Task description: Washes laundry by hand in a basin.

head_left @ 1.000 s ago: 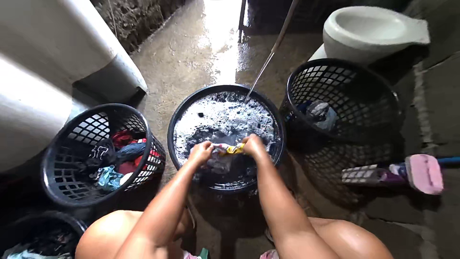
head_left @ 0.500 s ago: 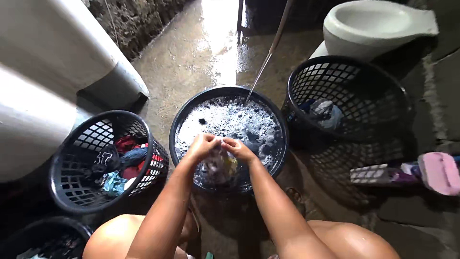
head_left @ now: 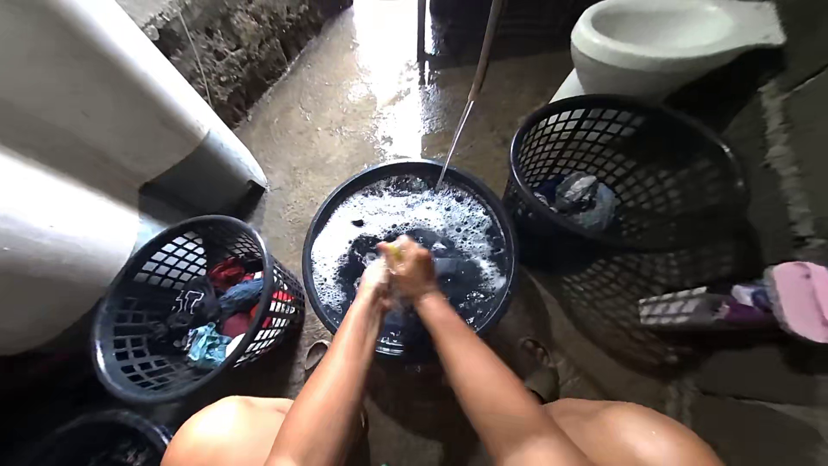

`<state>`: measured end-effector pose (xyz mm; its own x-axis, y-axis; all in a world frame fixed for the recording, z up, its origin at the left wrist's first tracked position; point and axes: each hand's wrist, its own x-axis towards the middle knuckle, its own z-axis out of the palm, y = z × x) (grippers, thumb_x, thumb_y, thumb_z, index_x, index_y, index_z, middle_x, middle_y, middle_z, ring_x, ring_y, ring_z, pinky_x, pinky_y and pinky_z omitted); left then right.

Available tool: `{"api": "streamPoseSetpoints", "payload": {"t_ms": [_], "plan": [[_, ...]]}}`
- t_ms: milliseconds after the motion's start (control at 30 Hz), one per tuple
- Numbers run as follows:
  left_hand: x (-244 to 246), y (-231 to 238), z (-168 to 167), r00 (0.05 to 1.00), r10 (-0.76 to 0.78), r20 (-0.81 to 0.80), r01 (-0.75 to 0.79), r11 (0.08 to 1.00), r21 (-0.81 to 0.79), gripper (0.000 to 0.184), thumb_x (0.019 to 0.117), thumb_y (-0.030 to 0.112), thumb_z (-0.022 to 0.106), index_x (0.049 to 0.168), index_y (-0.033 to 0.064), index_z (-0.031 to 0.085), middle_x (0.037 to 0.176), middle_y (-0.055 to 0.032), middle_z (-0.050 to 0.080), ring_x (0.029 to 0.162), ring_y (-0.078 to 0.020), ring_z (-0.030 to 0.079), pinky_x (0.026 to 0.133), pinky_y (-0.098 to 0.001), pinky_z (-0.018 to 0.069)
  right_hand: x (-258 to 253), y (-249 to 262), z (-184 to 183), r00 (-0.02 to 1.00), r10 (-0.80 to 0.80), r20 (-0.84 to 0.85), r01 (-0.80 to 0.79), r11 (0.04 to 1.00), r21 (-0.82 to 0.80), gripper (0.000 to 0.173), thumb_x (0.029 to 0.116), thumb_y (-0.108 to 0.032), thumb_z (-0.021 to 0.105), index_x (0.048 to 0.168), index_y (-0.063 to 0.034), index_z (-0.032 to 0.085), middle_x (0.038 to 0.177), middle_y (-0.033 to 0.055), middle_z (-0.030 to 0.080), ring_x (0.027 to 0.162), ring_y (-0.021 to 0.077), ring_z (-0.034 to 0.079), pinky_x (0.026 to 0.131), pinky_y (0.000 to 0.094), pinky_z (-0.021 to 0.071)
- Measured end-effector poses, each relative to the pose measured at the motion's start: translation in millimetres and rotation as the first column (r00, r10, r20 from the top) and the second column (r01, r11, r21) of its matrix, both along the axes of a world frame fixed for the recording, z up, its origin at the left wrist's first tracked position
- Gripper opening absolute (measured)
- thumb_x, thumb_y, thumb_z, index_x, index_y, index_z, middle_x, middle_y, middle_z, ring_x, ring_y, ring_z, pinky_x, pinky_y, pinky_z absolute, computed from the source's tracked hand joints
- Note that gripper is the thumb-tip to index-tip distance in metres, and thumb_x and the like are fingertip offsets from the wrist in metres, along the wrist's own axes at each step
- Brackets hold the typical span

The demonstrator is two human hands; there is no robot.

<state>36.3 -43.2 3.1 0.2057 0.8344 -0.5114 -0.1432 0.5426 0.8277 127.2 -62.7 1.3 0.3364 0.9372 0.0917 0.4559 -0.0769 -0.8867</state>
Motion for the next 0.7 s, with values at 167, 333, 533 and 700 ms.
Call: {"api": "streamPoseSetpoints", "payload": {"t_ms": [167,333,533,700], "plan": [[-34.9,36.7,-2.9,0.783,-0.216,-0.583,0.336,0.936,0.105,0.054,0.1123,0.042,0.036,0.115,-0.0019,0.067,0.100,-0.0185,0.069,0.090,-0.0263,0.067,0.084,-0.0462,0.0557,86.1,5.7,-49.7,0.960,-0.280,-0.018,0.263,0.921,-0.286,0.053,0.1070,-0.047,0.051,0.126,0.0010,0.064,0.132,0.0276,0.060,0.120,0.0446,0.060,0.099,0.0644,0.0473],[-23.8,13.7,-64.2,0.205,-0.416,-0.886,0.699,0.696,-0.166,0.103,0.0858,0.047,0.080,0.161,0.0021,0.026,0.168,-0.0288,0.012,0.155,-0.0465,0.017,0.123,-0.0602,0.0233,81.3,-0.5,-110.8,0.985,0.150,-0.087,-0.174,0.868,-0.465,0.034,0.0992,-0.014,0.062,0.132,-0.0127,0.069,0.140,0.0251,0.057,0.133,0.0378,0.053,0.113,0.0522,0.0426],[-10.4,-18.4,-97.1,-0.111,-0.454,-0.884,0.682,0.612,-0.400,0.094,0.0914,0.024,0.071,0.166,0.0204,0.015,0.164,-0.0257,0.029,0.143,-0.0489,0.040,0.104,-0.0701,0.0432,67.6,-22.5,-118.2,0.953,0.287,-0.096,-0.255,0.587,-0.769,0.049,0.1009,-0.017,0.060,0.147,-0.0022,0.053,0.149,0.0257,0.052,0.141,0.0394,0.049,0.116,0.0589,0.0381],[-21.4,8.7,-62.0,0.105,-0.565,-0.818,0.804,0.532,-0.264,0.071,0.0946,0.017,0.071,0.157,0.0081,0.039,0.154,-0.0248,0.047,0.143,-0.0409,0.045,0.117,-0.0614,0.0353,61.4,-19.9,-85.8,0.966,0.257,0.016,-0.158,0.641,-0.751,0.043,0.0985,-0.024,0.063,0.131,0.0033,0.064,0.141,0.0263,0.058,0.136,0.0409,0.053,0.112,0.0595,0.0417]]}}
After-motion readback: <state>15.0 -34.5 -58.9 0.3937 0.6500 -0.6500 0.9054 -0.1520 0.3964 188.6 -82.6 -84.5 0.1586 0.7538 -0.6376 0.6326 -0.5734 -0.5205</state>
